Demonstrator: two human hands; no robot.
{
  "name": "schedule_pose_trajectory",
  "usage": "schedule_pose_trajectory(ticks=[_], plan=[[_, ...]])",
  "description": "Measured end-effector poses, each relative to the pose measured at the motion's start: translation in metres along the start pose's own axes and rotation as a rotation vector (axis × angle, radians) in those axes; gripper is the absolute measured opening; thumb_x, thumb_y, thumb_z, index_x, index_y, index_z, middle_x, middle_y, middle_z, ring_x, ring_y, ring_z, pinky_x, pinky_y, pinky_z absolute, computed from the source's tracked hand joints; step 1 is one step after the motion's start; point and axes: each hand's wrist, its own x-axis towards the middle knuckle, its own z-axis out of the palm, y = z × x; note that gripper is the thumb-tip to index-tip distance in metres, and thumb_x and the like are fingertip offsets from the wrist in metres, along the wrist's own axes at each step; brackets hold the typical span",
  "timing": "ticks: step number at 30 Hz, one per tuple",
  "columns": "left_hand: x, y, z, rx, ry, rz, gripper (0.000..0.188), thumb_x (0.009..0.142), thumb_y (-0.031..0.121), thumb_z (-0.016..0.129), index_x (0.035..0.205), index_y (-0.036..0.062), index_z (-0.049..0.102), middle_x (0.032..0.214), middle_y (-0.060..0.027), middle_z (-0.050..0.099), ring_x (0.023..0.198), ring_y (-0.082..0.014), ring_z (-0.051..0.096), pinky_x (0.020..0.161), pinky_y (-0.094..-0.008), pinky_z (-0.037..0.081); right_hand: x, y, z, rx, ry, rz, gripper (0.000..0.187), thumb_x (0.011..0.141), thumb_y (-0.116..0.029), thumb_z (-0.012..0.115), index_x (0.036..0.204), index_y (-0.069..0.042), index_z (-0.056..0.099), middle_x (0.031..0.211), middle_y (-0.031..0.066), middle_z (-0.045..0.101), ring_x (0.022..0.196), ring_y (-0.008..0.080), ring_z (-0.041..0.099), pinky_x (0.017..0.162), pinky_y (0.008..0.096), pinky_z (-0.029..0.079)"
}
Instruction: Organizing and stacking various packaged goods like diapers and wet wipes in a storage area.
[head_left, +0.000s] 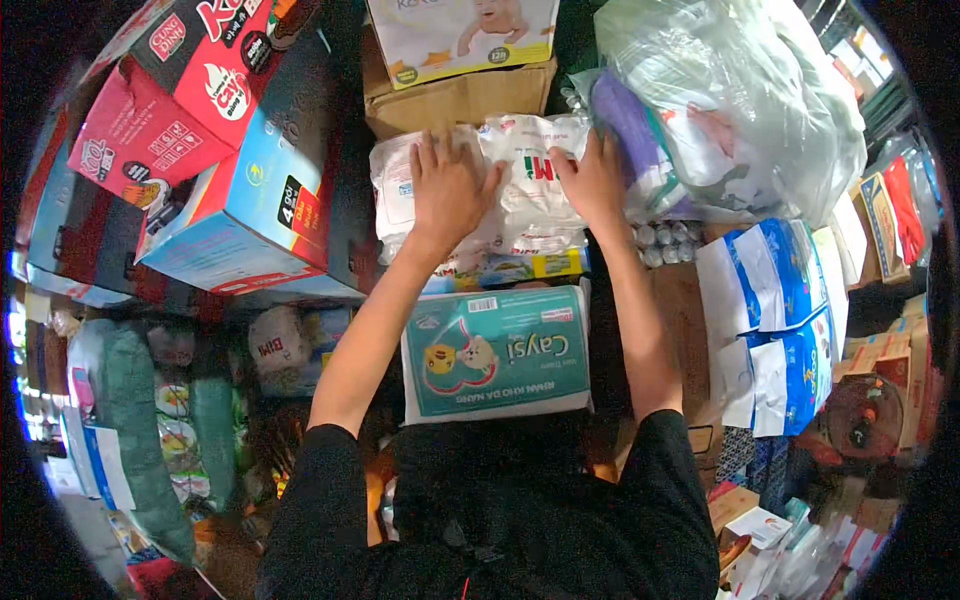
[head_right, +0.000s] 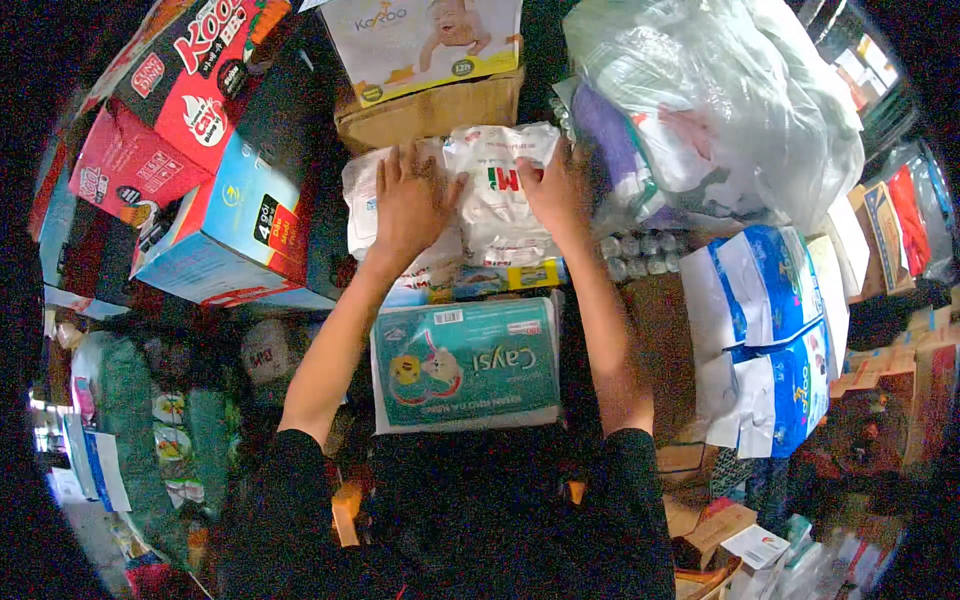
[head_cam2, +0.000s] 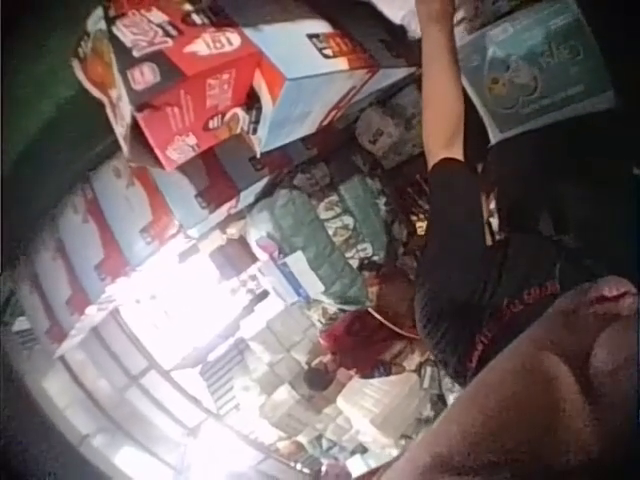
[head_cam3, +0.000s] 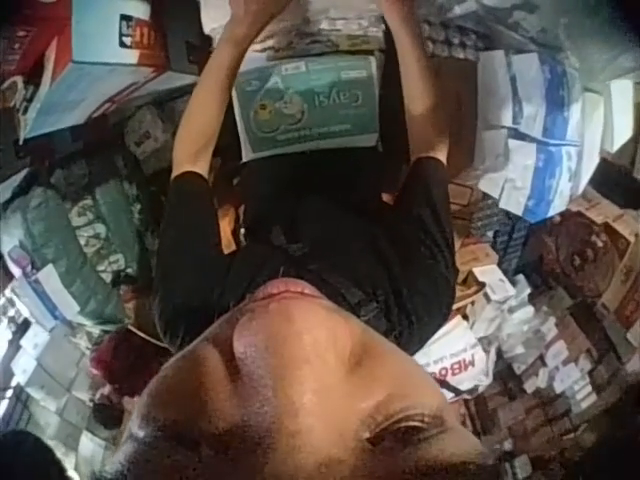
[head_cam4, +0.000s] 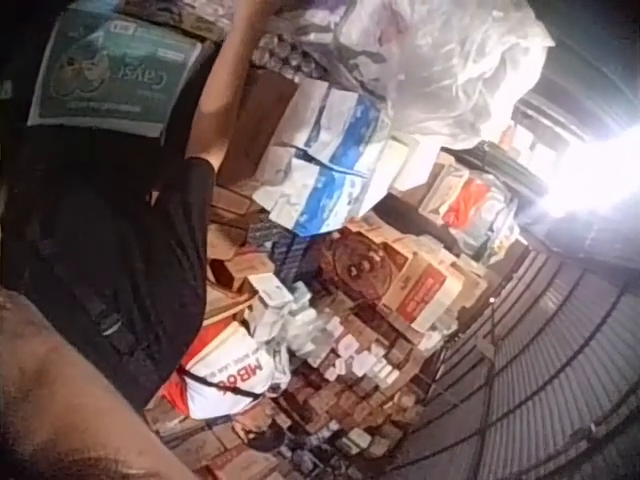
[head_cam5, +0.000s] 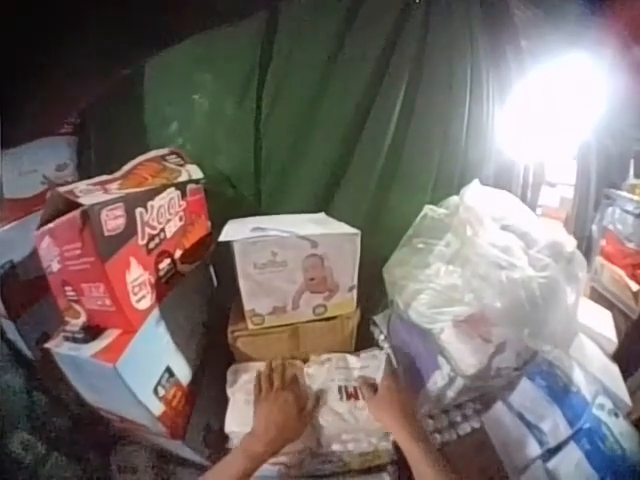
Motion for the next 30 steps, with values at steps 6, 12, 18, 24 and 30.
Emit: schedule_pose_trajectory(ticks=[6, 12, 18, 24, 30], plan=[[-0.017, -0.038, -0.003, 0.211, -0.148, 0.0, 0.071, 0.11, 0.063, 0.046, 0.17, 0.0259, 0.04, 0.171, -0.0318, 0.036, 0.156, -0.057, 0.032, 0.123, -0.0766, 0.025, -0.005, -0.044, 0.0, -0.034, -0.154, -0.193, 0.07, 0.1, -0.065, 0.065, 0.163, -0.037, 0.049, 0.18, 0.0091, 0.029, 0.16, 0.0515, 0.029, 0.119, 0.0836, 0.022], [-0.024, -0.046, 0.004, 0.091, -0.129, -0.02, 0.074, 0.107, 0.066, 0.047, 0.169, 0.026, 0.043, 0.172, -0.032, 0.032, 0.158, -0.0563, 0.03, 0.123, -0.0769, 0.023, -0.009, -0.062, 0.017, -0.087, -0.282, -0.161, 0.065, 0.104, -0.065, 0.059, 0.162, -0.035, 0.052, 0.175, 0.0108, 0.04, 0.162, 0.0461, 0.029, 0.121, 0.0812, 0.02], [-0.029, -0.052, 0.01, 0.113, -0.115, 0.017, 0.073, 0.107, 0.067, 0.047, 0.168, 0.0266, 0.045, 0.171, -0.0318, 0.035, 0.158, -0.0566, 0.029, 0.123, -0.0764, 0.023, -0.021, -0.057, 0.04, -0.163, -0.231, -0.206, 0.066, 0.103, -0.068, 0.058, 0.161, -0.037, 0.053, 0.173, 0.011, 0.043, 0.162, 0.0477, 0.028, 0.119, 0.0843, 0.018], [-0.031, -0.054, 0.019, 0.078, -0.11, 0.014, 0.073, 0.105, 0.067, 0.048, 0.164, 0.0257, 0.05, 0.168, -0.0325, 0.04, 0.157, -0.0574, 0.033, 0.122, -0.0754, 0.025, -0.027, -0.055, 0.057, -0.216, -0.203, -0.239, 0.067, 0.102, -0.069, 0.057, 0.161, -0.036, 0.053, 0.172, 0.0119, 0.043, 0.161, 0.0495, 0.029, 0.118, 0.0861, 0.018], [-0.033, -0.053, 0.022, 0.146, -0.109, 0.004, 0.074, 0.104, 0.071, 0.048, 0.164, 0.0288, 0.05, 0.17, -0.0299, 0.037, 0.152, -0.0576, 0.037, 0.123, -0.0739, 0.027, -0.028, -0.056, 0.061, -0.238, -0.212, -0.236, 0.07, 0.102, -0.071, 0.055, 0.16, -0.033, 0.055, 0.172, 0.0122, 0.043, 0.159, 0.051, 0.031, 0.119, 0.0857, 0.018]])
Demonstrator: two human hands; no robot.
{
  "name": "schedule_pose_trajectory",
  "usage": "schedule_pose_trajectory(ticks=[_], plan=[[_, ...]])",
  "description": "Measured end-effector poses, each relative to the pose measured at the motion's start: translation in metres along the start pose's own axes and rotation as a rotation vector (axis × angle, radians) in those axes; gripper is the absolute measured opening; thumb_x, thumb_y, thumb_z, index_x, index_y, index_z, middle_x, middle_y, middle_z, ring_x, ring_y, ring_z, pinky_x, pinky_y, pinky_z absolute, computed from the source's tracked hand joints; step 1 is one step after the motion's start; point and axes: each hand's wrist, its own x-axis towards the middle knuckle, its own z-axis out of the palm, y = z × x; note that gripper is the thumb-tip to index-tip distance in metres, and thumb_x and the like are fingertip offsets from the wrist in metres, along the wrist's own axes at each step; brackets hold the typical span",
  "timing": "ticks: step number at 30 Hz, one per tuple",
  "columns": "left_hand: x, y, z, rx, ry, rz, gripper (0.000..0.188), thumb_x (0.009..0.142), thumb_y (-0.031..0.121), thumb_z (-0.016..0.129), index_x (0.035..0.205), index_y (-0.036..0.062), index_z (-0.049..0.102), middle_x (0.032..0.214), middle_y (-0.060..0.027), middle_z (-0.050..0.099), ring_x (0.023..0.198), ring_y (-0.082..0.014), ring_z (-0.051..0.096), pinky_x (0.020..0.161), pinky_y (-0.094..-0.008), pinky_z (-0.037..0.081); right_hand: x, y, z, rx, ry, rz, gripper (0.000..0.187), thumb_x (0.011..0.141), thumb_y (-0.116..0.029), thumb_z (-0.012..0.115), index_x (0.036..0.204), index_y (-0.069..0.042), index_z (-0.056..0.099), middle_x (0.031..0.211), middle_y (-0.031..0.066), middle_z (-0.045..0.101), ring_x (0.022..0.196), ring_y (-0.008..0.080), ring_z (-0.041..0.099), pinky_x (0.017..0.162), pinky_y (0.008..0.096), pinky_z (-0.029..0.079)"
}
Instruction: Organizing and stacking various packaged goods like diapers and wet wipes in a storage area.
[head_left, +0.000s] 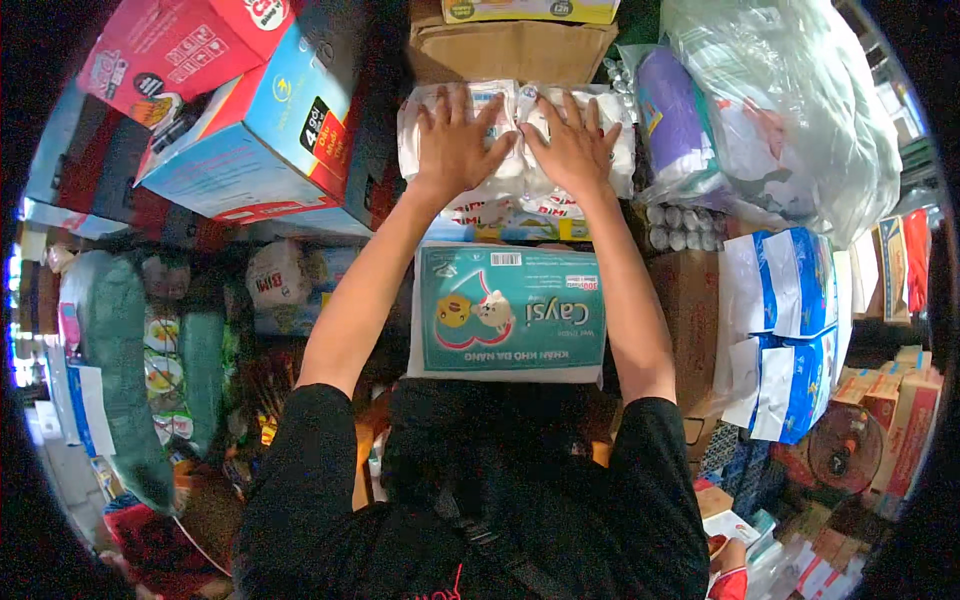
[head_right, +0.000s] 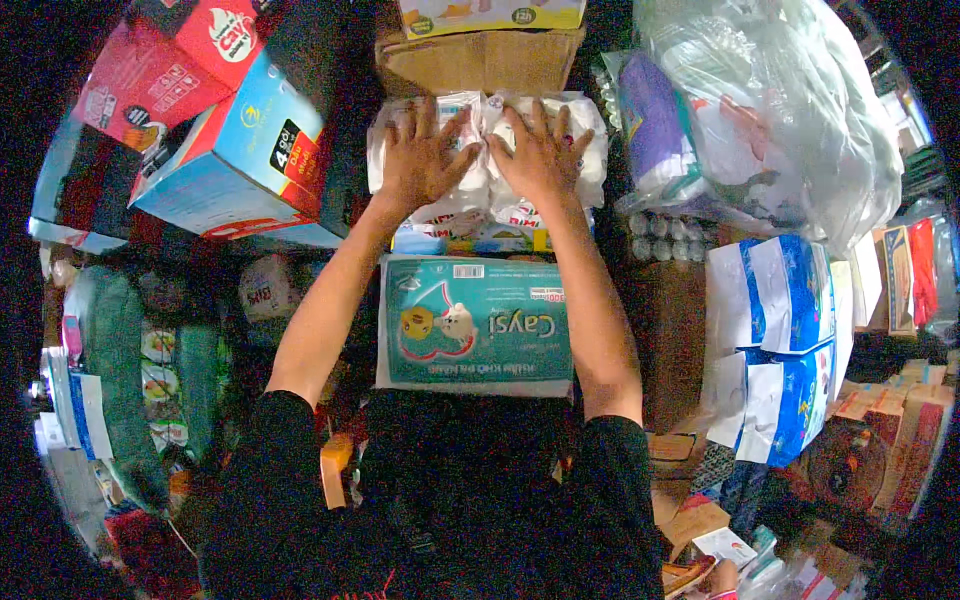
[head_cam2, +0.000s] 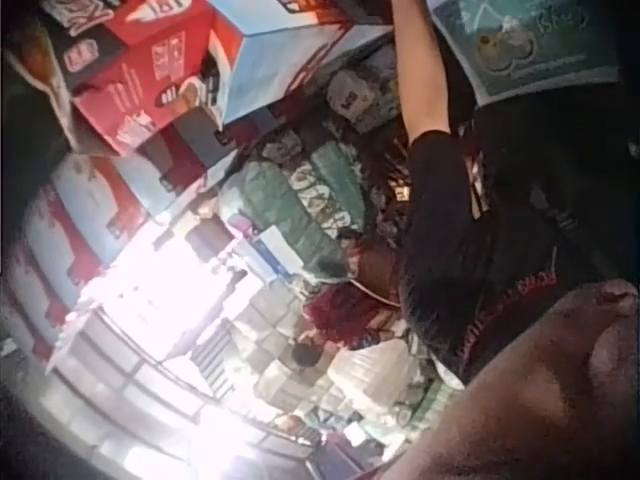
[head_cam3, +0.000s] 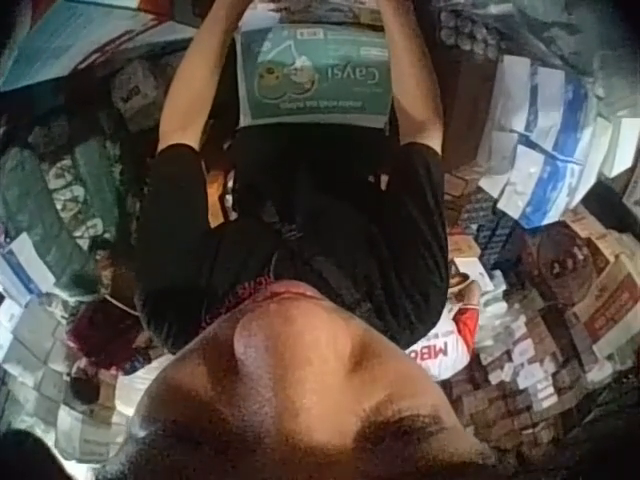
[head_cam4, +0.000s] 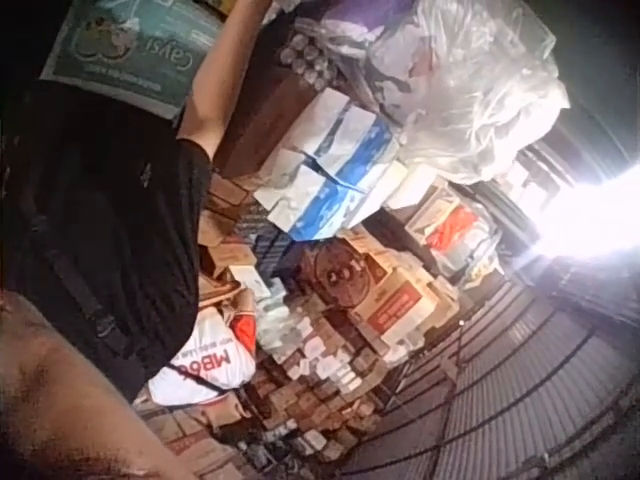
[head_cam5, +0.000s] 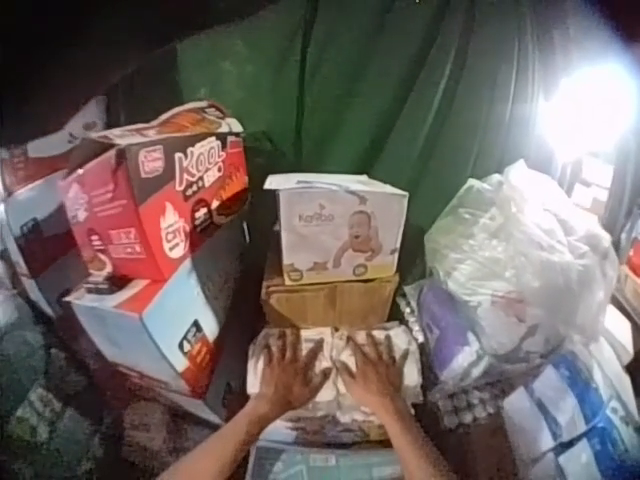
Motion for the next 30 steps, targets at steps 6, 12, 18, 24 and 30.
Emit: schedule_pose_trajectory(ticks=[6, 12, 18, 24, 30], plan=[[0.004, -0.001, -0.006, -0.071, -0.053, -0.044, 0.074, 0.106, 0.07, 0.047, 0.166, 0.0282, 0.046, 0.173, -0.0278, 0.032, 0.157, -0.0561, 0.032, 0.125, -0.0737, 0.024, 0.006, 0.003, -0.015, 0.072, -0.094, 0.034, 0.071, 0.1, -0.073, 0.056, 0.16, -0.035, 0.054, 0.175, 0.0107, 0.038, 0.162, 0.0497, 0.027, 0.121, 0.0857, 0.011], [0.007, -0.005, -0.028, -0.141, 0.063, -0.034, 0.072, 0.104, 0.062, 0.055, 0.164, 0.0225, 0.049, 0.17, -0.0291, 0.039, 0.16, -0.0533, 0.029, 0.125, -0.0732, 0.023, 0.015, -0.006, -0.051, 0.262, -0.044, 0.03, 0.066, 0.101, -0.058, 0.065, 0.157, -0.023, 0.058, 0.166, 0.0134, 0.049, 0.156, 0.0425, 0.039, 0.127, 0.0713, 0.021], [-0.007, -0.011, -0.087, -0.346, 0.185, -0.028, 0.06, 0.106, 0.036, 0.06, 0.162, 0.0165, 0.05, 0.166, -0.0217, 0.049, 0.157, -0.0433, 0.04, 0.127, -0.0639, 0.031, 0.004, -0.083, -0.094, 0.557, 0.208, -0.128, 0.042, 0.106, -0.026, 0.064, 0.138, 0.0, 0.067, 0.142, 0.0217, 0.066, 0.133, 0.043, 0.061, 0.114, 0.0506, 0.047], [-0.121, -0.064, -0.142, -0.761, 0.332, -0.065, 0.055, 0.1, 0.0, 0.06, 0.155, -0.0013, 0.055, 0.154, -0.0221, 0.062, 0.142, -0.0407, 0.059, 0.123, -0.0443, 0.043, -0.073, -0.216, -0.105, 0.83, 0.23, -0.282, 0.04, 0.1, -0.012, 0.063, 0.138, 0.0, 0.06, 0.133, 0.0246, 0.066, 0.122, 0.0476, 0.062, 0.105, 0.056, 0.049], [-0.281, -0.195, -0.134, -0.521, 0.33, -0.161, 0.037, 0.1, -0.005, 0.059, 0.133, 0.0029, 0.073, 0.138, -0.0172, 0.073, 0.125, -0.0361, 0.071, 0.106, -0.0427, 0.055, -0.169, -0.337, -0.064, 1.089, -0.086, -0.259, 0.049, 0.094, -0.011, 0.07, 0.14, 0.001, 0.056, 0.138, 0.0273, 0.061, 0.123, 0.0486, 0.062, 0.107, 0.0557, 0.05]])
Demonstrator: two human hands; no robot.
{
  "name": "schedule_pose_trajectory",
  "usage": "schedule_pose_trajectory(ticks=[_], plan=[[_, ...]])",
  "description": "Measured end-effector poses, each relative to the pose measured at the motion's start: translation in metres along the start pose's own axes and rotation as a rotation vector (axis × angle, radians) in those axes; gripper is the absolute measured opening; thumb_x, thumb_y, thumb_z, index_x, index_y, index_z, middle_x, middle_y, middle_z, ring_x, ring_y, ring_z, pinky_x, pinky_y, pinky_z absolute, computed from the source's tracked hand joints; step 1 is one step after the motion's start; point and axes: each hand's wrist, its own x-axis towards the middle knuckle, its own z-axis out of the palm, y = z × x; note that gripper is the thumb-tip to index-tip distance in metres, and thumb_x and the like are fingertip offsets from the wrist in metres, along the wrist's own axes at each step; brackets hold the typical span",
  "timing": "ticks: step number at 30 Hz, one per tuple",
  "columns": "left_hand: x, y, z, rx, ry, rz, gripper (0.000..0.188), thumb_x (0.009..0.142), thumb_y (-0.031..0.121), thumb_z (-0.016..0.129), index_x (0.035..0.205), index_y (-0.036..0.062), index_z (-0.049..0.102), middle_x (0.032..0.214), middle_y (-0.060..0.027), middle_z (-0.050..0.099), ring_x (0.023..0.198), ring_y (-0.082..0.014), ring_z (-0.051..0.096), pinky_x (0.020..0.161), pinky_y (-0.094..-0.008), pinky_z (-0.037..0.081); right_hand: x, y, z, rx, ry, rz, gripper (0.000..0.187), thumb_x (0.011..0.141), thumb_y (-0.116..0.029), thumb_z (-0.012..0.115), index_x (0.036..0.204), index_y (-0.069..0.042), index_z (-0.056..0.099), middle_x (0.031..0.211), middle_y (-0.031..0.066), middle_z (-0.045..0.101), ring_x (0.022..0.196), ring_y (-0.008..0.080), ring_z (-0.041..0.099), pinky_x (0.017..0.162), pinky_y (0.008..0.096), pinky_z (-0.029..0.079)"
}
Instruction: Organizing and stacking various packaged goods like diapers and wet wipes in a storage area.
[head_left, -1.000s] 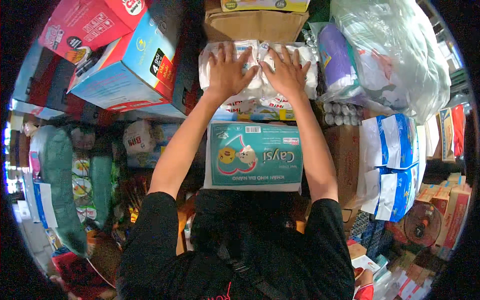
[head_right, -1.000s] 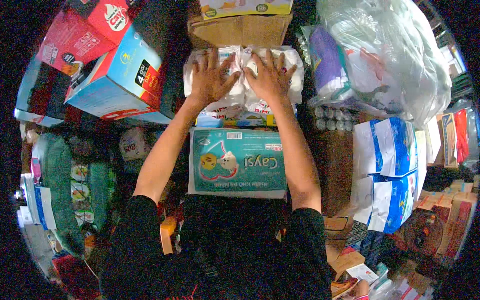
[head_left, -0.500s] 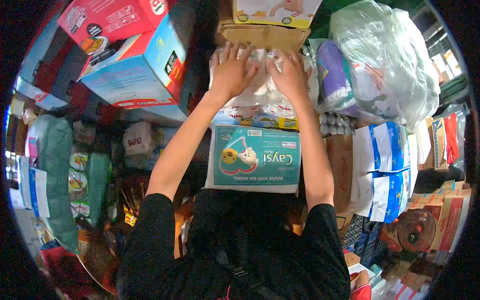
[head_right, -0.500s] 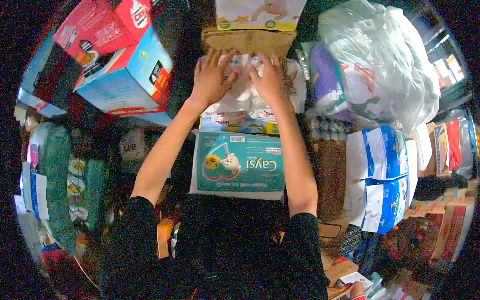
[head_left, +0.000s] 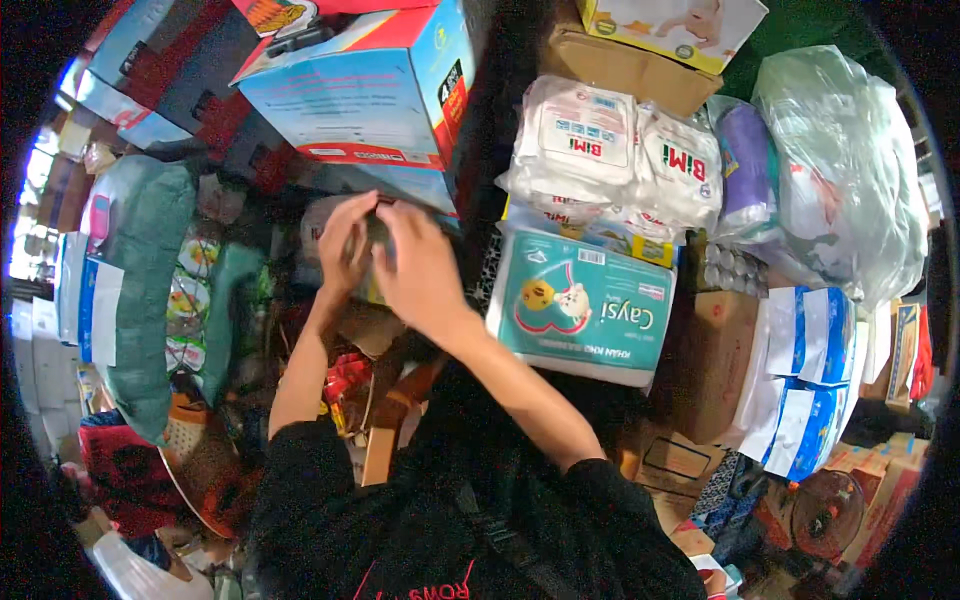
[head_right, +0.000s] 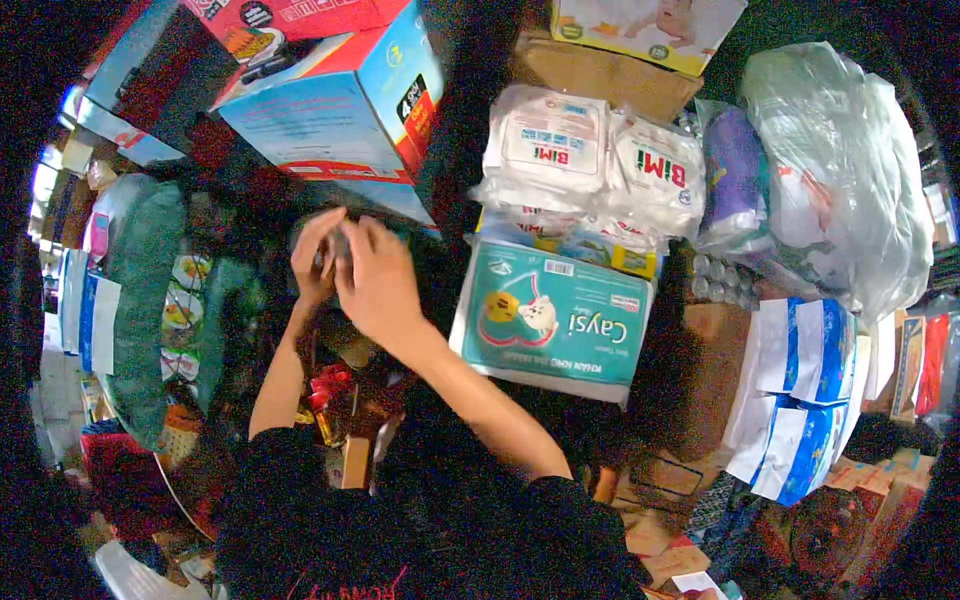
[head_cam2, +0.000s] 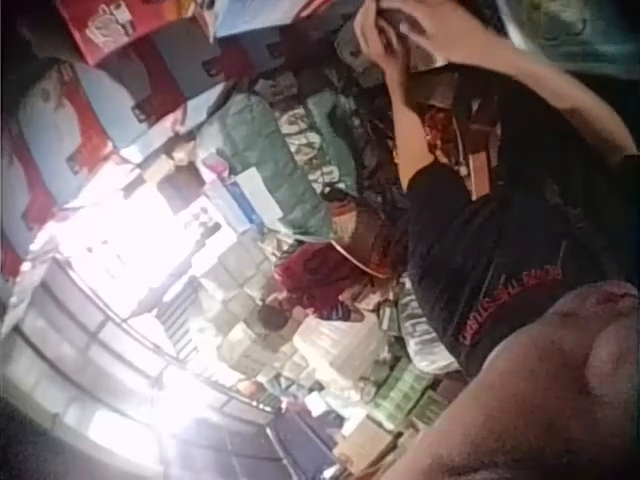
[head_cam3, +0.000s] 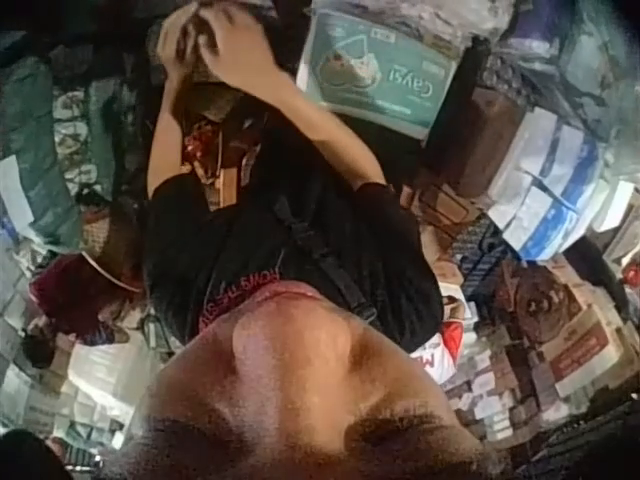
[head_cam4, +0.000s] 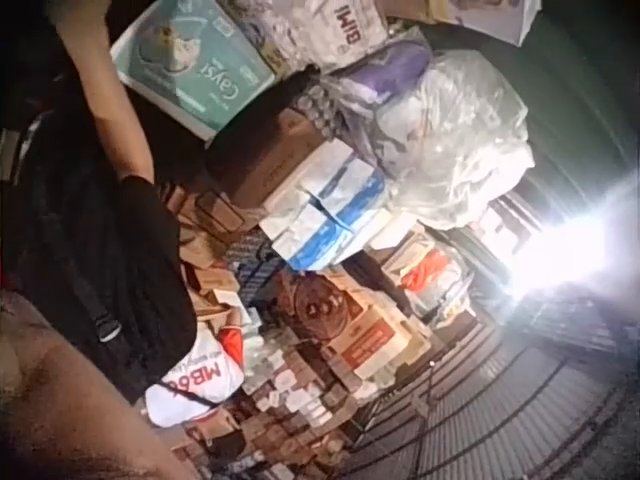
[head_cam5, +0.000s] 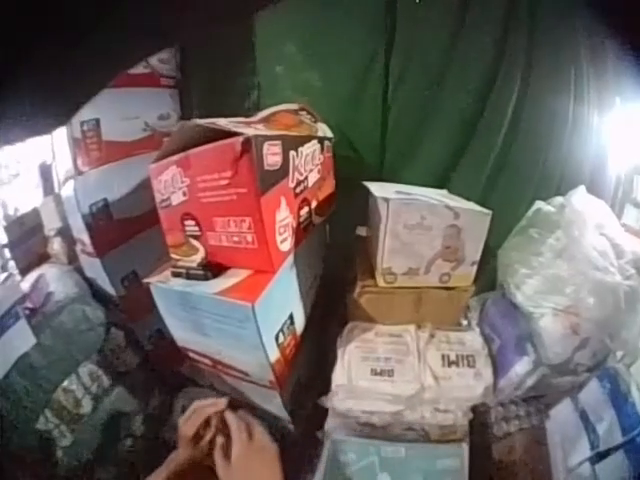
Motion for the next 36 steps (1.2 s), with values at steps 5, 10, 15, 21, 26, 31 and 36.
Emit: schedule_pose_trajectory(ticks=[5, 10, 15, 21, 26, 31, 36], plan=[[-0.104, -0.183, -0.039, 0.288, 0.058, -0.359, 0.036, 0.104, 0.006, 0.057, 0.138, 0.0023, 0.068, 0.137, -0.0212, 0.07, 0.127, -0.0358, 0.066, 0.106, -0.0434, 0.054, -0.056, 0.03, 0.112, 0.168, -0.426, 0.487, 0.054, 0.104, -0.016, 0.066, 0.152, -0.001, 0.046, 0.144, 0.0297, 0.053, 0.137, 0.0491, 0.054, 0.114, 0.0559, 0.047], [-0.169, -0.316, -0.039, 0.425, 0.151, -0.967, 0.039, 0.106, 0.012, 0.055, 0.143, 0.0022, 0.064, 0.14, -0.0213, 0.068, 0.13, -0.0362, 0.064, 0.108, -0.044, 0.052, -0.103, 0.088, 0.179, 0.096, -0.462, 0.392, 0.073, 0.101, -0.014, 0.068, 0.165, -0.002, 0.035, 0.163, 0.0313, 0.04, 0.144, 0.0537, 0.047, 0.119, 0.0617, 0.043], [-0.171, -0.359, -0.031, 0.524, -0.054, -1.041, 0.039, 0.107, 0.016, 0.054, 0.142, 0.0021, 0.065, 0.139, -0.0201, 0.068, 0.128, -0.035, 0.065, 0.107, -0.0435, 0.052, -0.125, 0.141, 0.172, -0.164, -0.537, 0.368, 0.078, 0.099, -0.014, 0.069, 0.167, -0.003, 0.033, 0.157, 0.0328, 0.045, 0.14, 0.0534, 0.05, 0.111, 0.0602, 0.049], [-0.162, -0.375, -0.016, 0.542, -0.247, -1.051, 0.04, 0.108, 0.021, 0.053, 0.141, 0.002, 0.066, 0.137, -0.0187, 0.069, 0.126, -0.0335, 0.066, 0.106, -0.043, 0.053, -0.135, 0.177, 0.197, 0.009, -0.267, 0.742, 0.067, 0.099, -0.02, 0.07, 0.158, -0.003, 0.043, 0.151, 0.0314, 0.05, 0.13, 0.0527, 0.057, 0.109, 0.0601, 0.049], [-0.179, -0.369, -0.013, 0.52, -0.392, -1.011, 0.041, 0.109, 0.025, 0.052, 0.14, 0.0019, 0.066, 0.136, -0.0175, 0.069, 0.124, -0.0322, 0.066, 0.105, -0.0426, 0.053, -0.148, 0.191, 0.221, -0.117, -0.213, 0.745, 0.064, 0.102, -0.024, 0.068, 0.157, -0.002, 0.045, 0.147, 0.0317, 0.055, 0.134, 0.0505, 0.057, 0.111, 0.0582, 0.048], [-0.199, -0.344, -0.019, 0.464, -0.502, -0.937, 0.042, 0.11, 0.028, 0.052, 0.139, 0.0018, 0.067, 0.134, -0.0163, 0.07, 0.123, -0.031, 0.067, 0.105, -0.0422, 0.053, -0.137, 0.198, 0.221, 0.128, -0.167, 0.844, 0.077, 0.102, -0.032, 0.071, 0.164, -0.002, 0.038, 0.155, 0.0315, 0.051, 0.141, 0.0486, 0.053, 0.115, 0.0565, 0.046], [-0.215, -0.3, -0.018, 0.336, -0.625, -0.877, 0.044, 0.111, 0.032, 0.051, 0.139, 0.0018, 0.068, 0.133, -0.0151, 0.07, 0.121, -0.0297, 0.067, 0.104, -0.0418, 0.053, -0.135, 0.201, 0.227, 0.109, -0.118, 0.728, 0.09, 0.099, -0.038, 0.075, 0.169, -0.002, 0.031, 0.167, 0.0294, 0.042, 0.153, 0.0467, 0.043, 0.125, 0.052, 0.039]])
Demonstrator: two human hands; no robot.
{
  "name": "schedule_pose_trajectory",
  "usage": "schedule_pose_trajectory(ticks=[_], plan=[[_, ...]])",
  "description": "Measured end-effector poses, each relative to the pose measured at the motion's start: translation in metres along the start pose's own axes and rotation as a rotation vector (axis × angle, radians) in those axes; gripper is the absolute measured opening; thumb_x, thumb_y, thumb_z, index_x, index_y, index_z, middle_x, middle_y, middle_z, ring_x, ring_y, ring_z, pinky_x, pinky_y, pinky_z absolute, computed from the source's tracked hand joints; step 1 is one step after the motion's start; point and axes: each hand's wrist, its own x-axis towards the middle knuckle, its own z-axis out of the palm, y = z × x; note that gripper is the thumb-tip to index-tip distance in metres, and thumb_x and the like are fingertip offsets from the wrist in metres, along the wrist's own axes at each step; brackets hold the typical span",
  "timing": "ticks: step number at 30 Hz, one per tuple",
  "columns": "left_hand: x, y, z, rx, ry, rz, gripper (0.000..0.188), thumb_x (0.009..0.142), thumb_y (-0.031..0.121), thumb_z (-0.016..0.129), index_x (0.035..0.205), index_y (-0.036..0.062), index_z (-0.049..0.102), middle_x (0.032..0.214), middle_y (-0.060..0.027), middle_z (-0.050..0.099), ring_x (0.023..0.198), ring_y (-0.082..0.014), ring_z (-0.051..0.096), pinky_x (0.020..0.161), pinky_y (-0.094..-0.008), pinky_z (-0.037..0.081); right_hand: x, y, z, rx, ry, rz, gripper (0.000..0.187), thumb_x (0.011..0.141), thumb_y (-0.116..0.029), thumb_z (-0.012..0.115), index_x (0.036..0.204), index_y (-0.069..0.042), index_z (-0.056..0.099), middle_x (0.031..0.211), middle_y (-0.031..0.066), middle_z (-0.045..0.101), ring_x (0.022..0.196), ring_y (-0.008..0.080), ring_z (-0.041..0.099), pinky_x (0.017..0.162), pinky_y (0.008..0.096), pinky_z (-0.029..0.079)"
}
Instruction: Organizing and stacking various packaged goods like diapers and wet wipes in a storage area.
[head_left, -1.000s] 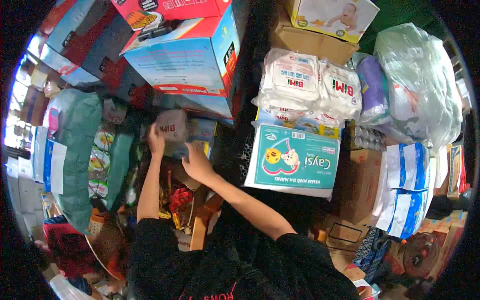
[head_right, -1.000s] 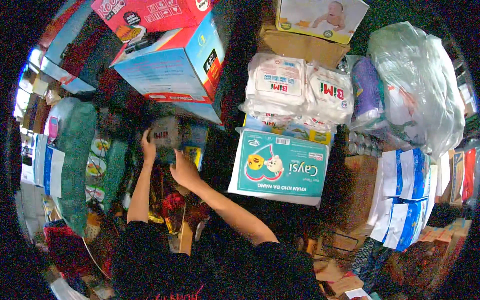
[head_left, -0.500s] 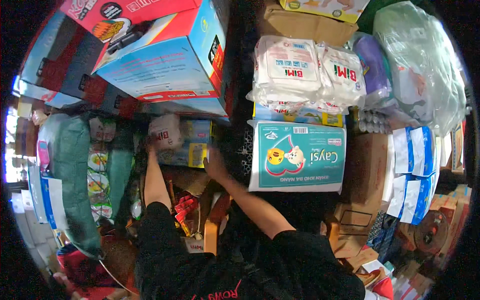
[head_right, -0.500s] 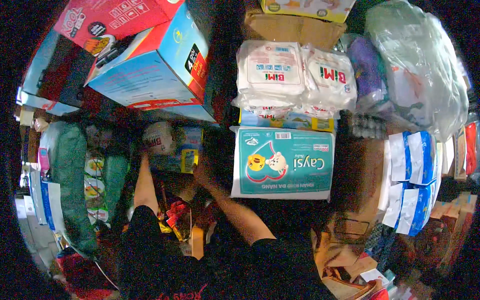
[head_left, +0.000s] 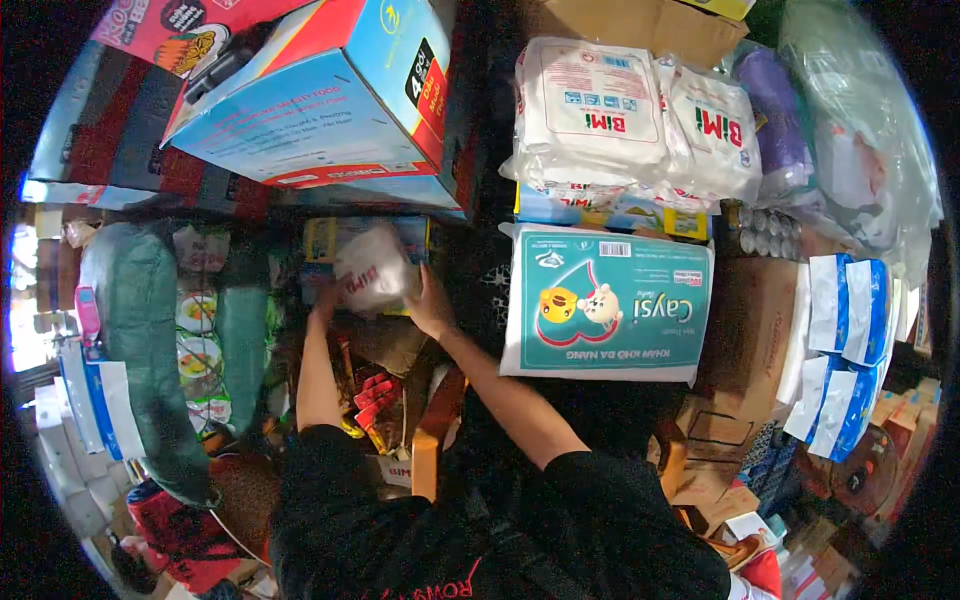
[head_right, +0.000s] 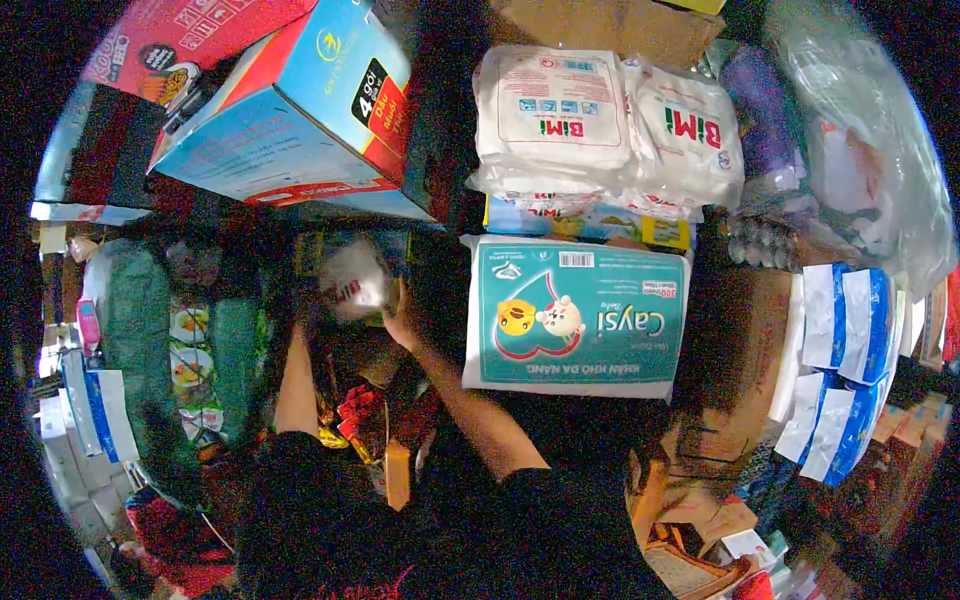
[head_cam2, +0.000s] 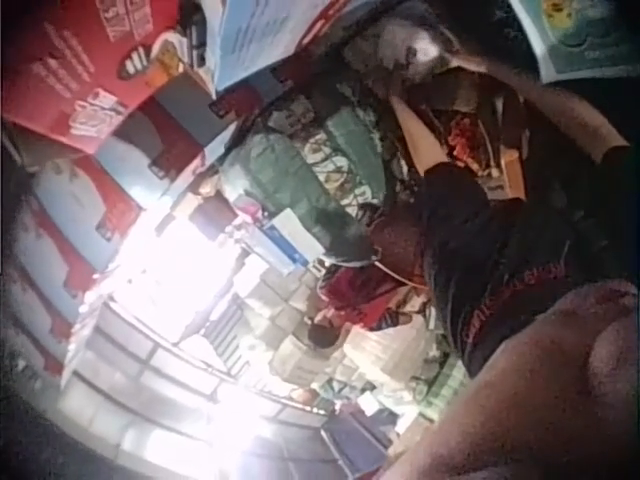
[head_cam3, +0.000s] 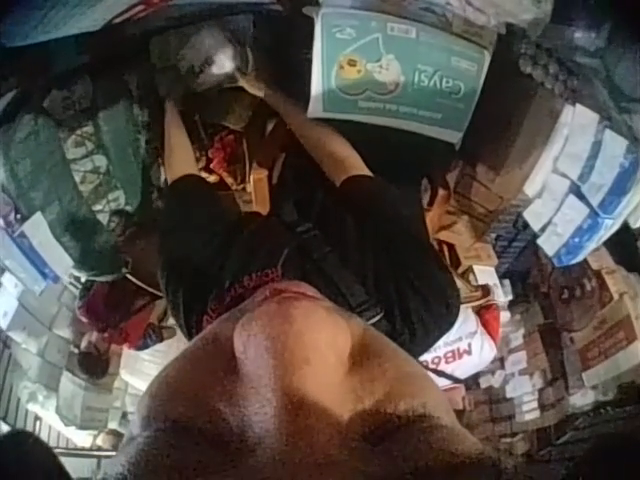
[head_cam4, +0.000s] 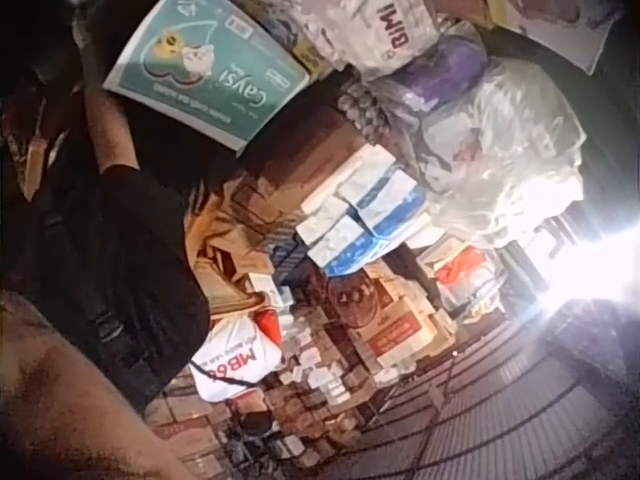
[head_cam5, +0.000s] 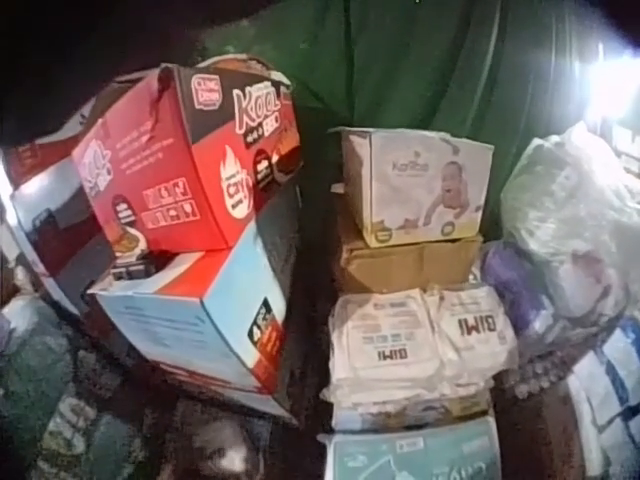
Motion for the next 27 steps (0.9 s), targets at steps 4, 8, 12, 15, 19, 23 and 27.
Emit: schedule_pose_trajectory(ticks=[4, 8, 12, 15, 19, 23, 27], plan=[[-0.028, 0.029, 0.014, -0.118, -0.177, 0.012, 0.046, 0.111, 0.035, 0.051, 0.138, 0.0017, 0.068, 0.132, -0.0142, 0.07, 0.12, -0.0287, 0.068, 0.103, -0.0414, 0.053, 0.003, 0.011, 0.006, 0.121, 0.037, -0.021, 0.094, 0.096, -0.035, 0.076, 0.17, -0.002, 0.029, 0.17, 0.0277, 0.038, 0.157, 0.0442, 0.039, 0.128, 0.0498, 0.036], [-0.049, 0.059, 0.019, -0.255, -0.039, -0.058, 0.048, 0.112, 0.038, 0.05, 0.137, 0.0016, 0.069, 0.131, -0.0132, 0.071, 0.119, -0.0277, 0.068, 0.102, -0.0411, 0.054, 0.007, 0.012, 0.002, 0.328, -0.022, 0.059, 0.097, 0.09, -0.026, 0.079, 0.17, -0.002, 0.03, 0.166, 0.0266, 0.043, 0.155, 0.0419, 0.042, 0.126, 0.0494, 0.038], [-0.073, 0.088, 0.0, -0.551, 0.124, -0.15, 0.05, 0.113, 0.041, 0.05, 0.136, 0.0016, 0.069, 0.13, -0.0123, 0.071, 0.117, -0.0267, 0.069, 0.102, -0.0408, 0.054, -0.01, -0.026, -0.009, 0.351, 0.132, 0.136, 0.094, 0.087, -0.018, 0.08, 0.166, -0.001, 0.033, 0.155, 0.0291, 0.05, 0.142, 0.0436, 0.052, 0.116, 0.0521, 0.045], [-0.098, 0.111, -0.035, -0.86, 0.266, -0.183, 0.052, 0.113, 0.044, 0.049, 0.136, 0.0015, 0.069, 0.129, -0.0116, 0.071, 0.116, -0.0259, 0.069, 0.101, -0.0405, 0.054, -0.048, -0.081, -0.025, 0.238, 0.194, -0.06, 0.093, 0.089, -0.016, 0.08, 0.166, 0.0, 0.031, 0.149, 0.0311, 0.052, 0.136, 0.0452, 0.055, 0.109, 0.057, 0.046], [-0.137, 0.159, -0.098, -1.246, 0.379, -0.176, 0.054, 0.114, 0.047, 0.049, 0.135, 0.0014, 0.07, 0.128, -0.0106, 0.072, 0.115, -0.0249, 0.07, 0.101, -0.0402, 0.054, -0.119, -0.163, -0.089, 0.042, 0.11, -0.248, 0.098, 0.093, -0.021, 0.076, 0.171, 0.0, 0.02, 0.159, 0.0284, 0.042, 0.146, 0.0473, 0.039, 0.116, 0.0628, 0.035], [-0.182, 0.227, -0.136, -1.361, 0.297, 0.118, 0.05, 0.115, 0.048, 0.045, 0.132, 0.0055, 0.065, 0.127, -0.0106, 0.072, 0.114, -0.0245, 0.071, 0.101, -0.0425, 0.055, -0.151, -0.216, -0.187, -0.006, 0.165, -0.565, 0.089, 0.093, -0.022, 0.073, 0.17, -0.004, 0.032, 0.161, 0.0278, 0.044, 0.137, 0.0477, 0.047, 0.111, 0.0581, 0.038], [-0.197, 0.318, -0.122, -1.122, 0.454, -0.217, 0.063, 0.112, 0.045, 0.051, 0.153, -0.0031, 0.054, 0.147, -0.0161, 0.065, 0.134, -0.027, 0.062, 0.119, -0.0433, 0.043, -0.136, -0.226, -0.285, -0.12, 0.328, -0.717, 0.066, 0.092, -0.022, 0.075, 0.154, -0.007, 0.06, 0.155, 0.0231, 0.051, 0.131, 0.0408, 0.053, 0.109, 0.0529, 0.039]])
